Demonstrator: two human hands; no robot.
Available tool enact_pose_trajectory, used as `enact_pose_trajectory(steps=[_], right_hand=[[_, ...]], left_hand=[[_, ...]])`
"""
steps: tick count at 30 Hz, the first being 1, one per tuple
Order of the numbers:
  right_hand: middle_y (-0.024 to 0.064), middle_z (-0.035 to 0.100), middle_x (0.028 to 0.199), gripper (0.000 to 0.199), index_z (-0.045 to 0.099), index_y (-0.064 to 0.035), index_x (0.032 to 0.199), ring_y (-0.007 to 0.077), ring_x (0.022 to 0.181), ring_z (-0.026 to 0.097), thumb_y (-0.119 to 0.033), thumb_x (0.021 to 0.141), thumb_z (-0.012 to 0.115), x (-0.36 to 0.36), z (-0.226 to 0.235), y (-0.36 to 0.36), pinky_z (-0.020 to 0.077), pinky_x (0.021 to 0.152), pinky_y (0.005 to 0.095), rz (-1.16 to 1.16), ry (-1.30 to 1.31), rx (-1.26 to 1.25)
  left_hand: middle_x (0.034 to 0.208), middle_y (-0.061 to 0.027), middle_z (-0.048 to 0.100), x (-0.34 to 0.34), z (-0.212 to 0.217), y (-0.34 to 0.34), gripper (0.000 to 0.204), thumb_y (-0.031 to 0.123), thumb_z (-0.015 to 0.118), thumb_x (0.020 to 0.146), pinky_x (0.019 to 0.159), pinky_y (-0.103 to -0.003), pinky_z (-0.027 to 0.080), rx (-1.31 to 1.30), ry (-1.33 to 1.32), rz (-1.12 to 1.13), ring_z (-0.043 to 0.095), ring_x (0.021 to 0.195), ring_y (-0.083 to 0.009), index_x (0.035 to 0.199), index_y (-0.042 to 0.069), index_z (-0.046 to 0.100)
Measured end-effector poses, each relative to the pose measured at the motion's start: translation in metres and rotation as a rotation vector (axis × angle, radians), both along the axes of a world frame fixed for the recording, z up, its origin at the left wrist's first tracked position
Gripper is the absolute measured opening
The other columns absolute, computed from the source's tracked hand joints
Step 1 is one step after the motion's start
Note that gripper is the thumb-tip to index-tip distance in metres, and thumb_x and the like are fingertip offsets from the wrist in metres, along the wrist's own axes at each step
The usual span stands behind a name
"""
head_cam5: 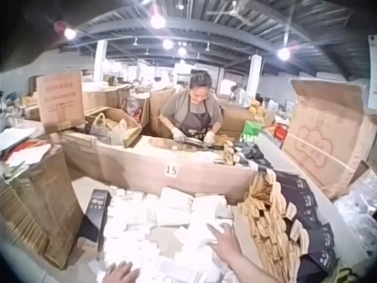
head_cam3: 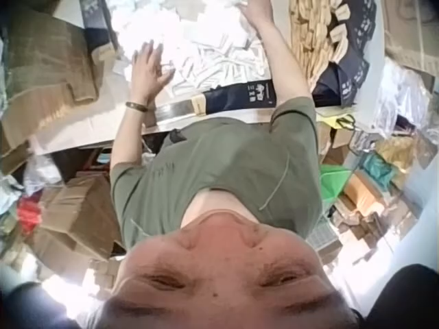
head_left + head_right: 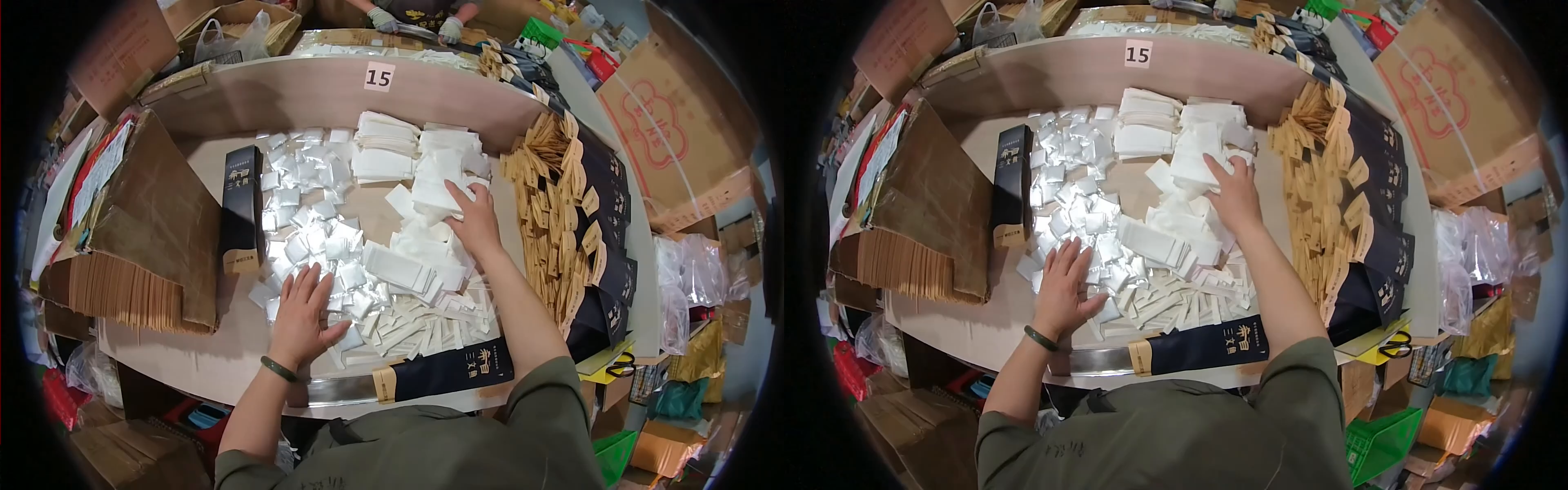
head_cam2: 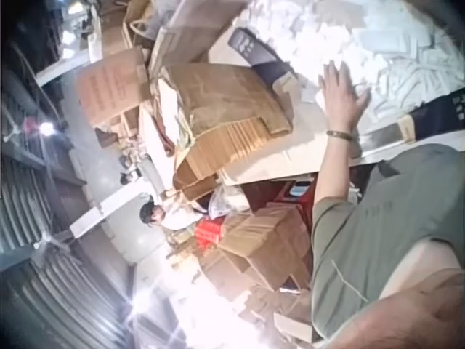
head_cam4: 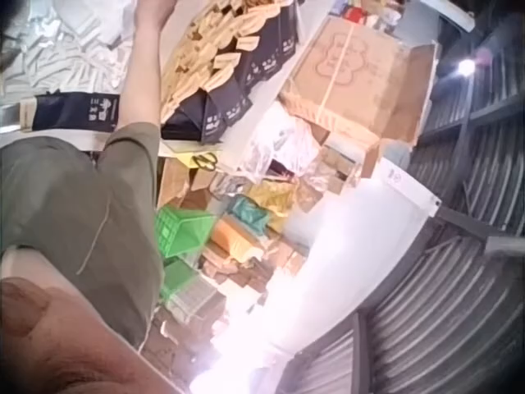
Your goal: Placing small white packets into brown paper bags using a metal guide tool to assist.
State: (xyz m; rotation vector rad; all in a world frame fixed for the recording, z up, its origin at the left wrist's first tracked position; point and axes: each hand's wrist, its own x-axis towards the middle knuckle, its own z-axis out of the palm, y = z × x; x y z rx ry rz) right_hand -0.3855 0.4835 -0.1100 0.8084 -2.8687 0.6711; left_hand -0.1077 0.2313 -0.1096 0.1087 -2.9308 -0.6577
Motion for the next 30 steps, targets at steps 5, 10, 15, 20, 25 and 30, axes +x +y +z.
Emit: enact_pose_trajectory(steps=[5, 10, 15, 20, 25, 30], right_hand=[[0.0143, 0.049, 0.124, 0.069, 0.06, -0.027, 0.136, 0.0336, 0.117, 0.052, -0.006, 0.074, 0.079, -0.001, 0.015, -0.002, 0.0455, 0.101, 0.0385, 0.01, 0.043, -0.129], [0.012, 0.05, 0.119, 0.067, 0.061, -0.024, 0.136, 0.0289, 0.11, 0.056, -0.003, 0.074, 0.077, 0.002, 0.063, -0.003, 0.0455, 0.1, 0.0335, 0.096, -0.063, -0.35], [0.0094, 0.049, 0.117, 0.069, 0.06, -0.0242, 0.137, 0.0255, 0.112, 0.054, -0.004, 0.074, 0.079, 0.048, 0.101, -0.006, 0.0441, 0.101, 0.0327, 0.322, -0.291, -0.426], [0.013, 0.05, 0.124, 0.071, 0.06, -0.0282, 0.137, 0.0315, 0.119, 0.052, -0.01, 0.072, 0.083, 0.093, 0.033, 0.007, 0.0439, 0.103, 0.037, 0.436, -0.248, -0.165], [0.0188, 0.048, 0.137, 0.066, 0.059, -0.0297, 0.137, 0.0372, 0.125, 0.047, -0.016, 0.076, 0.082, 0.082, 0.026, 0.012, 0.042, 0.105, 0.0423, 0.406, -0.064, -0.048], [0.0184, 0.049, 0.137, 0.067, 0.057, -0.0285, 0.139, 0.0376, 0.127, 0.047, -0.021, 0.076, 0.082, 0.08, 0.029, 0.013, 0.0396, 0.107, 0.0444, 0.44, 0.009, -0.009]], left_hand=[[0.149, -0.0209, 0.041, 0.003, -0.001, 0.001, 0.079, 0.043, 0.073, 0.075, 0.12, -0.051, 0.02, -0.011, 0.004, -0.002, 0.035, 0.141, -0.0379, 0.14, 0.005, 0.05], [0.15, -0.0194, 0.041, 0.001, -0.001, 0.0, 0.077, 0.04, 0.074, 0.076, 0.12, -0.051, 0.02, -0.03, 0.016, -0.002, 0.035, 0.141, -0.0372, 0.14, 0.006, 0.05], [0.151, -0.0191, 0.041, 0.001, -0.003, -0.002, 0.076, 0.04, 0.074, 0.076, 0.12, -0.051, 0.021, -0.039, 0.023, 0.008, 0.035, 0.142, -0.0369, 0.141, 0.008, 0.05], [0.151, -0.0177, 0.041, -0.003, -0.006, 0.0, 0.076, 0.045, 0.072, 0.079, 0.12, -0.049, 0.02, -0.043, 0.035, -0.021, 0.034, 0.143, -0.0349, 0.141, 0.007, 0.05], [0.151, -0.0177, 0.041, 0.003, -0.008, -0.002, 0.077, 0.042, 0.075, 0.077, 0.12, -0.049, 0.019, -0.066, 0.025, -0.019, 0.034, 0.143, -0.0347, 0.141, 0.007, 0.049], [0.151, -0.0186, 0.04, 0.004, -0.016, -0.004, 0.076, 0.039, 0.076, 0.075, 0.119, -0.05, 0.021, -0.091, 0.045, -0.037, 0.034, 0.142, -0.0364, 0.139, 0.006, 0.051]])
